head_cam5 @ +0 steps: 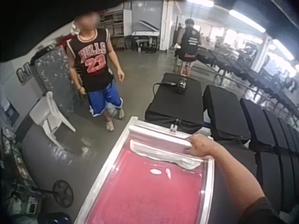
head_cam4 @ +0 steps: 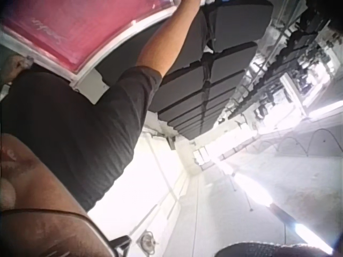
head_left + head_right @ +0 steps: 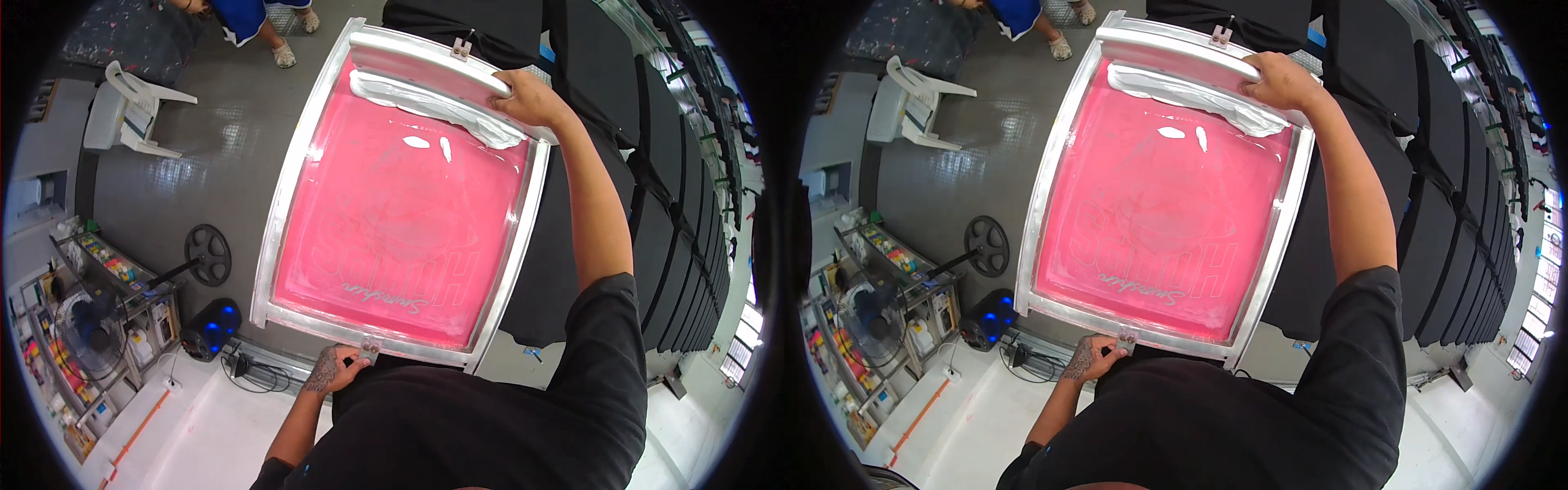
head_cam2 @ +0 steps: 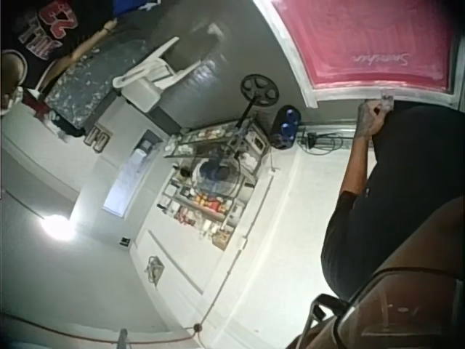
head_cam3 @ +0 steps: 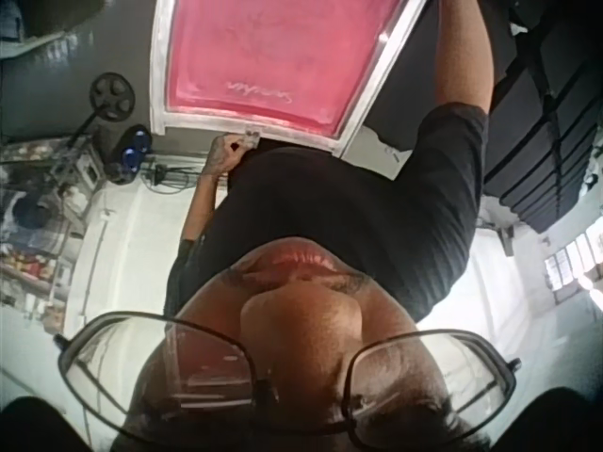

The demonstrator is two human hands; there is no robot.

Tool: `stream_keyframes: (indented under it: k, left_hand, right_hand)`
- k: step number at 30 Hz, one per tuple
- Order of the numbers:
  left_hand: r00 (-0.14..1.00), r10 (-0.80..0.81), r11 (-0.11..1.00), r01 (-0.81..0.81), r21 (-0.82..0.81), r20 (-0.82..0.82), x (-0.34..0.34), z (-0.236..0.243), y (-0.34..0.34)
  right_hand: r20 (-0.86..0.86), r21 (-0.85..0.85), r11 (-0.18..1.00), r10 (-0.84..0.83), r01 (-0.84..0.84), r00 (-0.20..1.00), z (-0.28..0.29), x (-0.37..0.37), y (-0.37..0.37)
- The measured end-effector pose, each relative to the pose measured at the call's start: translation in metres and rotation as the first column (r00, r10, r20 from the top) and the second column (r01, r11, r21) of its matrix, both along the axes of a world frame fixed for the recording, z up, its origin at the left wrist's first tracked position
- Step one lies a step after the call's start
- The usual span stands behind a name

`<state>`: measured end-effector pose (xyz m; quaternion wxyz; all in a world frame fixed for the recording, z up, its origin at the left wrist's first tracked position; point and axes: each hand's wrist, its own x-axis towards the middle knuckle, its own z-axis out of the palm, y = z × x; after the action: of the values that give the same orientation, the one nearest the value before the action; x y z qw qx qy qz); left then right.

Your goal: Apply white ink to a screen printing frame and use a squeegee to print designs onto black t-shirts.

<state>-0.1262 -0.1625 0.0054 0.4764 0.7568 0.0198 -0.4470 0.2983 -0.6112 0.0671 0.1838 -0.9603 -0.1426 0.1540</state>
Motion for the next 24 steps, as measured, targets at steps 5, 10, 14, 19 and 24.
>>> stream_keyframes:
  k: [5,10,14,19,24]
  left_hand:
    - [0.998,0.05,0.999,-0.05,0.005,0.04,0.008,0.003,0.006]
    - [0.997,0.023,1.0,-0.024,0.011,0.08,0.012,0.003,0.004]
    - [0.979,-0.081,0.996,0.071,0.061,0.185,0.0,-0.004,-0.013]
    - [0.974,-0.011,1.0,0.006,0.023,0.225,-0.009,-0.015,-0.024]
    - [0.981,0.058,0.998,-0.062,0.017,0.184,-0.018,-0.019,-0.022]
  right_hand:
    - [0.094,0.041,0.998,-0.057,0.054,0.994,0.0,-0.01,-0.011]
    - [0.074,0.067,0.995,-0.083,0.078,0.994,0.014,-0.011,0.002]
    - [0.121,0.01,0.998,-0.064,0.063,0.991,0.011,0.004,0.011]
    - [0.141,0.005,1.0,-0.001,0.0,0.99,0.006,0.02,0.012]
    - [0.064,0.01,0.999,0.043,-0.044,0.997,-0.012,0.026,0.011]
